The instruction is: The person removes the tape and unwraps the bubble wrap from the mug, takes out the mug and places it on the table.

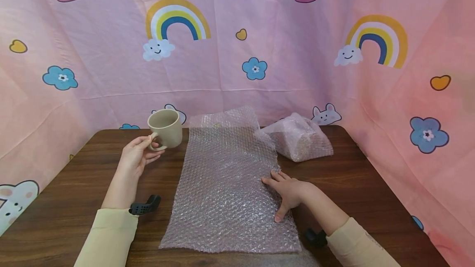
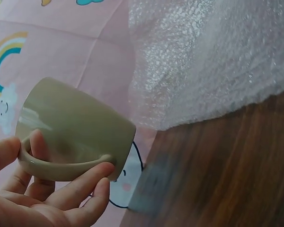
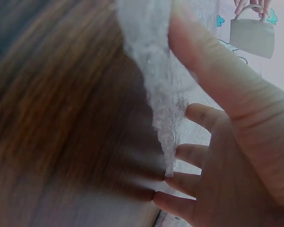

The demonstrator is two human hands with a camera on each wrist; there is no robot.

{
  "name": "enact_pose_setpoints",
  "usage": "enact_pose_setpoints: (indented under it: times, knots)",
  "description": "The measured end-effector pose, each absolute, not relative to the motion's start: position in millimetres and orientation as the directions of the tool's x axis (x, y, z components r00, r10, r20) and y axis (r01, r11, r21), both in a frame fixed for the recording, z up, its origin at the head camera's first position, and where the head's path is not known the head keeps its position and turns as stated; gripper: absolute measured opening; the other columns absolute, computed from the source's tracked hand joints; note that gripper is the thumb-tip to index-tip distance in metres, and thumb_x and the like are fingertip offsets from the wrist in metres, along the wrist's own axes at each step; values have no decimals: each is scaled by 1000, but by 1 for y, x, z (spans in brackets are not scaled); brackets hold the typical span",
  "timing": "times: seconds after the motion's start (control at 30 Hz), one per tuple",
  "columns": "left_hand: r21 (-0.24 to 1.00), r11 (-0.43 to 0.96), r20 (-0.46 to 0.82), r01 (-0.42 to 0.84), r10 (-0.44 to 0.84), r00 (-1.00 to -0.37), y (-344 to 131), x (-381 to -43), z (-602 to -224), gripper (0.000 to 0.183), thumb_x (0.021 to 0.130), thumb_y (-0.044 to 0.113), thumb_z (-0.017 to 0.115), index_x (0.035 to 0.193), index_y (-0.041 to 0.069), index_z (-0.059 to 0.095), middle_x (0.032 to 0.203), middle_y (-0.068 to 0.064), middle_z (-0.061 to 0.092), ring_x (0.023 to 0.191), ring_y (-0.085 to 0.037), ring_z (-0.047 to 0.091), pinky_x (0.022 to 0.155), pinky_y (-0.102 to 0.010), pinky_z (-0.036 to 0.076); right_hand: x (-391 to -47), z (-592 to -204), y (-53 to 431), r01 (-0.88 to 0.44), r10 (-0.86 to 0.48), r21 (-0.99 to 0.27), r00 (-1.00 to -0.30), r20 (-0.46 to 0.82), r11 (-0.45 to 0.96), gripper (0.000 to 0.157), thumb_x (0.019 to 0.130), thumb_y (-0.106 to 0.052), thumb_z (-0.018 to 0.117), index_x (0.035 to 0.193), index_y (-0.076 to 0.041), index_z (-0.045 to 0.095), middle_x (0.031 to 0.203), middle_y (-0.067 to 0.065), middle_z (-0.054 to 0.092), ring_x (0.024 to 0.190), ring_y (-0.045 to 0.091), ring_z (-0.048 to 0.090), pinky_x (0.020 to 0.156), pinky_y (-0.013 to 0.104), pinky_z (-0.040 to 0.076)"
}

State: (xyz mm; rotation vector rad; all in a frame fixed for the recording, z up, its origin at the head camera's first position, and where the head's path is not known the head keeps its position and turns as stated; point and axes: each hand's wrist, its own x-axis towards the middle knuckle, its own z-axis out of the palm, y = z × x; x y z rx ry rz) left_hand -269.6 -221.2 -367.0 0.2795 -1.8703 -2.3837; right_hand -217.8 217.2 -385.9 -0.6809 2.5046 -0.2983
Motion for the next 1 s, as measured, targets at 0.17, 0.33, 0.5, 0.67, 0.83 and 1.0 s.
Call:
enact_pose_setpoints:
  times: [0.17, 0.33, 0.5, 0.67, 0.83, 1.0]
  knots:
    - [971, -234, -100, -50, -204, -974, -224, -273, -373, 16, 99, 22, 54, 101, 6, 55, 70, 1, 64, 69, -16, 70, 65, -28, 54, -219, -386, 218, -411, -527, -337, -735, -427, 847, 116, 61, -45, 85, 154, -17, 21, 158, 17, 7, 142, 41, 3, 103, 66, 19]
    - [973, -222, -116, -69, -208, -971, -227, -274, -378, 18, 100, 23, 53, 105, 6, 55, 71, 2, 63, 69, -16, 69, 65, -29, 53, -219, -387, 218, -409, -527, -341, -735, -426, 846, 116, 61, -45, 85, 154, -17, 21, 158, 17, 6, 142, 40, 3, 103, 66, 19]
    - [974, -209, -138, -92, -214, -967, -229, -274, -382, 20, 101, 24, 50, 108, 5, 53, 72, 2, 62, 68, -15, 69, 65, -29, 53, -218, -387, 218, -404, -526, -346, -737, -426, 847, 116, 61, -45, 85, 154, -18, 21, 158, 17, 6, 142, 40, 2, 103, 66, 18]
    - [975, -199, -145, -100, -226, -963, -230, -275, -385, 19, 101, 23, 50, 107, 5, 54, 72, 2, 62, 68, -15, 69, 68, -31, 54, -218, -387, 218, -397, -524, -353, -738, -425, 847, 116, 61, -44, 85, 154, -18, 21, 158, 16, 6, 142, 40, 2, 103, 66, 17]
    - [973, -201, -157, -111, -234, -959, -230, -276, -388, 15, 101, 23, 52, 101, 8, 56, 71, 3, 63, 69, -16, 69, 73, -35, 53, -216, -387, 218, -401, -524, -350, -741, -420, 847, 116, 61, -44, 85, 154, -18, 21, 158, 16, 6, 142, 40, 3, 102, 67, 18]
    - [972, -200, -167, -121, -236, -957, -231, -277, -391, 15, 101, 24, 51, 101, 9, 55, 71, 3, 64, 70, -16, 69, 74, -35, 53, -216, -387, 219, -406, -530, -353, -740, -414, 843, 116, 61, -44, 85, 154, -17, 21, 158, 17, 6, 142, 41, 3, 102, 68, 18]
